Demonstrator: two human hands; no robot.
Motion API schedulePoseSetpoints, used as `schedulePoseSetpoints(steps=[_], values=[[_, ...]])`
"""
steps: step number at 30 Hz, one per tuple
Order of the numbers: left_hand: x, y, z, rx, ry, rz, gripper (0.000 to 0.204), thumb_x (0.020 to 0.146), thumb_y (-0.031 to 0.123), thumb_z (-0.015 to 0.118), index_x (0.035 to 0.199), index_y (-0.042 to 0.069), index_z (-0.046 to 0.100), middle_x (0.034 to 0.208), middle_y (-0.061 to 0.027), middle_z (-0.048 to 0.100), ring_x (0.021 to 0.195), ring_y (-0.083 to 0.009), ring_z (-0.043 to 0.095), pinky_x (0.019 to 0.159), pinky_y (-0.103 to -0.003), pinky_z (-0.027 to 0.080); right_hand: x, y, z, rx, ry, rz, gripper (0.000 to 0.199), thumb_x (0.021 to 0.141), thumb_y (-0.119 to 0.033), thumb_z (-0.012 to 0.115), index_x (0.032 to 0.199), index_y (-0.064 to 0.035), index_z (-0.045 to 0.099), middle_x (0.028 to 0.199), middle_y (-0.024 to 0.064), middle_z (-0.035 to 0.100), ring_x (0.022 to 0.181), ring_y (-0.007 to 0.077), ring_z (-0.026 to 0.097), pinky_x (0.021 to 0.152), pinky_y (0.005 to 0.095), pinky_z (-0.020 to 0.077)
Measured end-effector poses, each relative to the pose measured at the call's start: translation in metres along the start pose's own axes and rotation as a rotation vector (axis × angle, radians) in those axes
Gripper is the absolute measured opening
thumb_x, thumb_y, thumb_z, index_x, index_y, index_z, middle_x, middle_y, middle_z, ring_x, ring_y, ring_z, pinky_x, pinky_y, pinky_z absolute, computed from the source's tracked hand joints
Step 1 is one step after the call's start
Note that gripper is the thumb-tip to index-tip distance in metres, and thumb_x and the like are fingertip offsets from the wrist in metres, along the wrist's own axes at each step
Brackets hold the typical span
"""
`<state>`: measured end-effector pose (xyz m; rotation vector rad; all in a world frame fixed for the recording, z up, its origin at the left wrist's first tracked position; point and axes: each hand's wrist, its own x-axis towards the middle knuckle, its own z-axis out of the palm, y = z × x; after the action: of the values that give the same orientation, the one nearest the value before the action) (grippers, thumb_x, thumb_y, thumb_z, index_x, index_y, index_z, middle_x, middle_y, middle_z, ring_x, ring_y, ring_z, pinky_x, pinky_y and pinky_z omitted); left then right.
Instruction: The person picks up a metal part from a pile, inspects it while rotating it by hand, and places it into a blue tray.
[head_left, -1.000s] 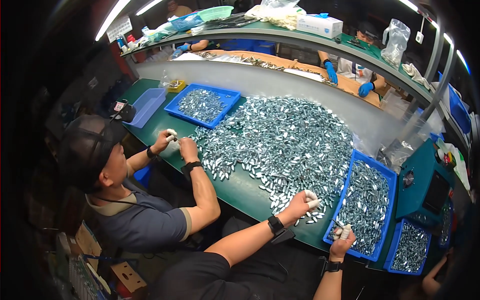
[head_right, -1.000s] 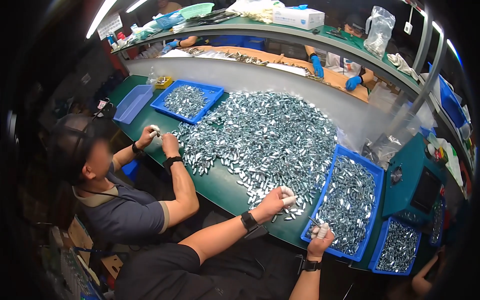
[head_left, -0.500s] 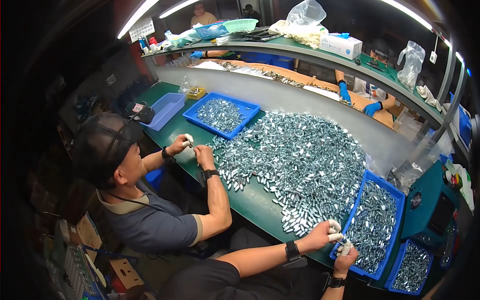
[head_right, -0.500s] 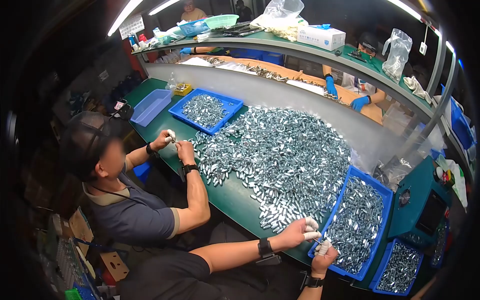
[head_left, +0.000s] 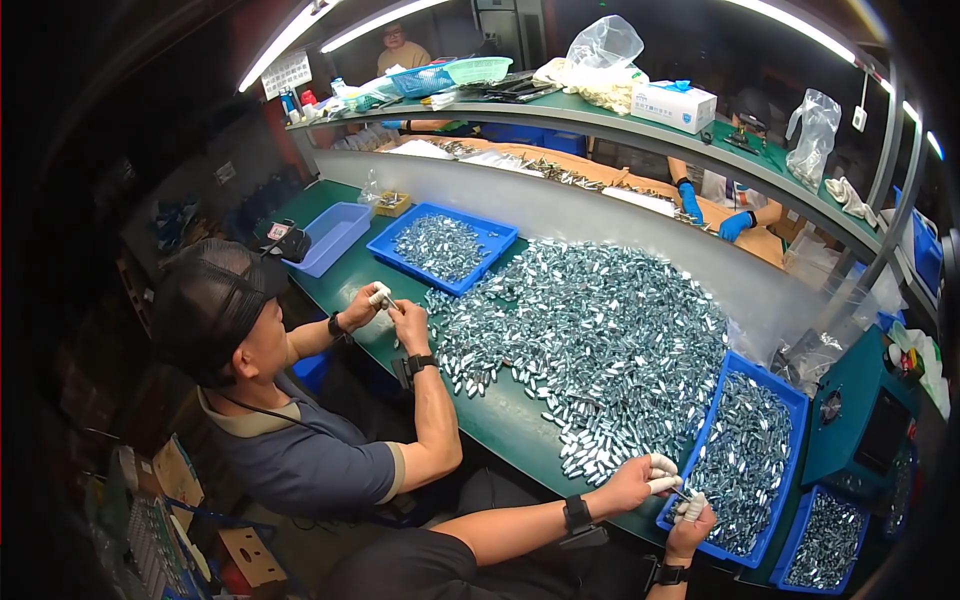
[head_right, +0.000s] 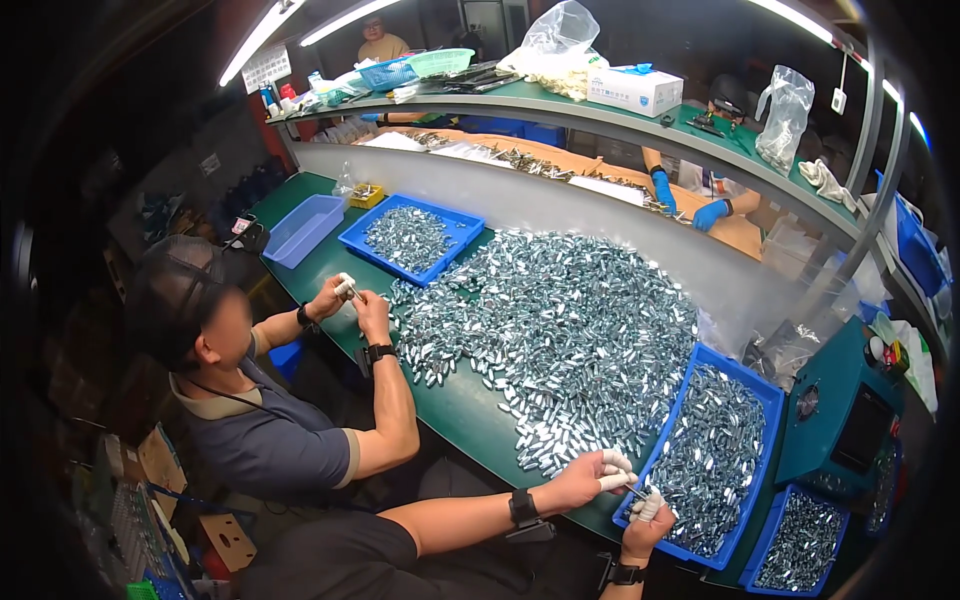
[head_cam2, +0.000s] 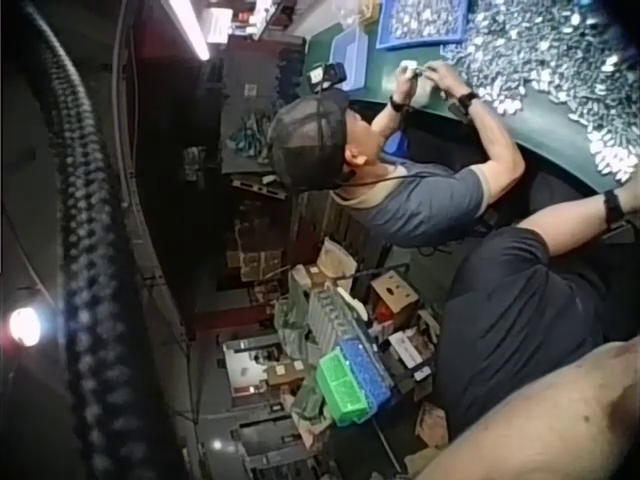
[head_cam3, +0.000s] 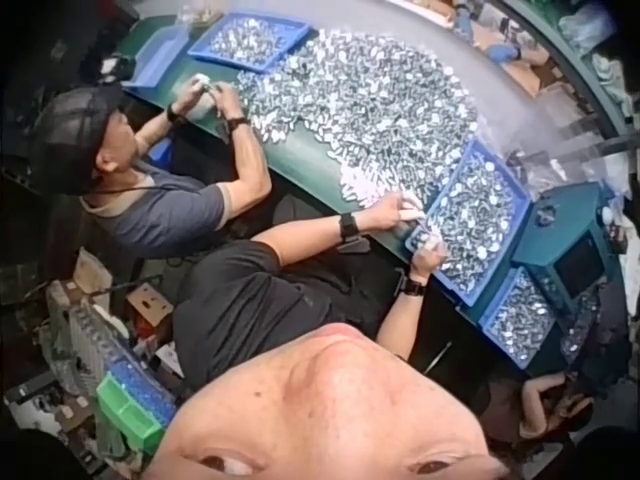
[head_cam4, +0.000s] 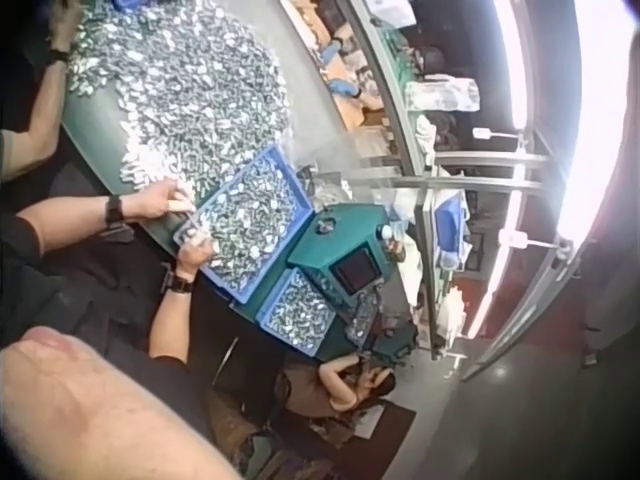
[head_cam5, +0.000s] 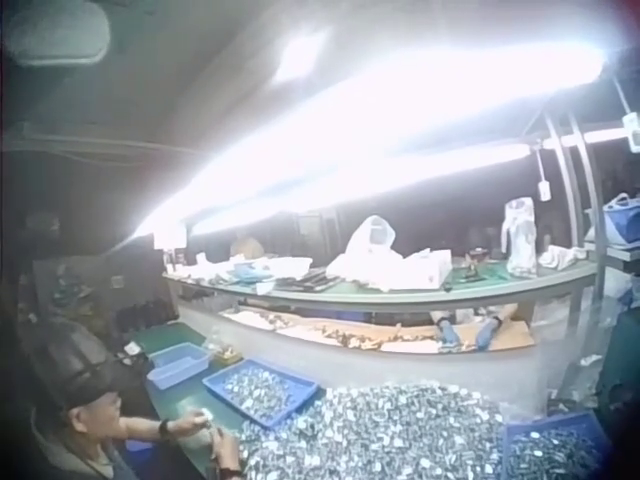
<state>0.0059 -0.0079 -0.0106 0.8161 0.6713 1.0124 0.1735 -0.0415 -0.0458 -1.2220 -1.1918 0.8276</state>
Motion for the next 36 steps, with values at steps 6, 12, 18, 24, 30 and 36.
schedulePoseSetpoints(steps=[6, 12, 18, 24, 30, 36], values=[[-0.002, -0.003, -0.005, 0.068, -0.035, -0.003, 0.013, 0.095, 0.007, 0.057, 0.106, 0.001, 0.056, 0.105, -0.0091, 0.066, 0.099, -0.0136, 0.063, 0.085, -0.027, 0.052, 0.000, 0.003, 0.000, 0.010, 0.037, 0.032, 0.043, 0.103, -0.028, 0.044, 0.065, -0.0069, 0.049, 0.056, -0.0042, 0.047, 0.047, 0.0024, 0.036, 0.044, 0.0204, 0.0268], [-0.004, 0.001, -0.008, 0.016, -0.033, 0.012, 0.013, 0.094, 0.007, 0.058, 0.106, 0.001, 0.056, 0.104, -0.0084, 0.066, 0.098, -0.0136, 0.063, 0.086, -0.027, 0.052, 0.001, 0.005, -0.003, 0.006, 0.013, -0.021, 0.041, 0.101, -0.025, 0.047, 0.067, -0.0031, 0.052, 0.055, -0.0032, 0.048, 0.047, 0.0028, 0.038, 0.043, 0.0202, 0.0279], [-0.005, -0.002, -0.009, -0.002, -0.025, 0.036, 0.012, 0.094, 0.007, 0.058, 0.105, 0.002, 0.056, 0.102, -0.0077, 0.066, 0.093, -0.0125, 0.063, 0.083, -0.026, 0.052, 0.002, -0.002, 0.001, 0.082, 0.033, 0.048, 0.044, 0.101, -0.027, 0.047, 0.065, -0.0034, 0.051, 0.055, -0.0034, 0.048, 0.046, 0.0028, 0.038, 0.043, 0.0205, 0.0278], [-0.009, -0.003, 0.003, 0.126, -0.005, -0.020, 0.013, 0.093, 0.014, 0.063, 0.096, 0.002, 0.059, 0.086, -0.0044, 0.066, 0.079, -0.0097, 0.062, 0.070, -0.023, 0.050, 0.002, 0.000, 0.000, -0.031, -0.036, -0.004, 0.044, 0.102, -0.029, 0.045, 0.064, -0.0071, 0.047, 0.055, -0.0045, 0.046, 0.048, 0.0025, 0.036, 0.044, 0.0208, 0.0263], [-0.004, -0.005, 0.012, 0.402, 0.002, -0.066, 0.026, 0.091, 0.023, 0.067, 0.078, 0.002, 0.061, 0.068, -0.0021, 0.062, 0.063, -0.0076, 0.057, 0.056, -0.023, 0.044, 0.001, -0.001, 0.001, -0.058, -0.147, -0.080, 0.045, 0.102, -0.028, 0.045, 0.063, -0.0067, 0.048, 0.055, -0.0048, 0.047, 0.048, 0.0024, 0.036, 0.044, 0.0212, 0.0251], [0.007, -0.016, 0.027, 0.605, -0.084, 0.307, 0.028, 0.088, 0.023, 0.070, 0.076, 0.001, 0.058, 0.061, -0.0038, 0.060, 0.058, -0.0078, 0.054, 0.053, -0.026, 0.044, 0.001, 0.016, -0.013, 0.046, -0.071, -0.002, 0.045, 0.101, -0.029, 0.047, 0.062, -0.0065, 0.051, 0.055, -0.0049, 0.048, 0.048, 0.0031, 0.039, 0.044, 0.0225, 0.0259]])
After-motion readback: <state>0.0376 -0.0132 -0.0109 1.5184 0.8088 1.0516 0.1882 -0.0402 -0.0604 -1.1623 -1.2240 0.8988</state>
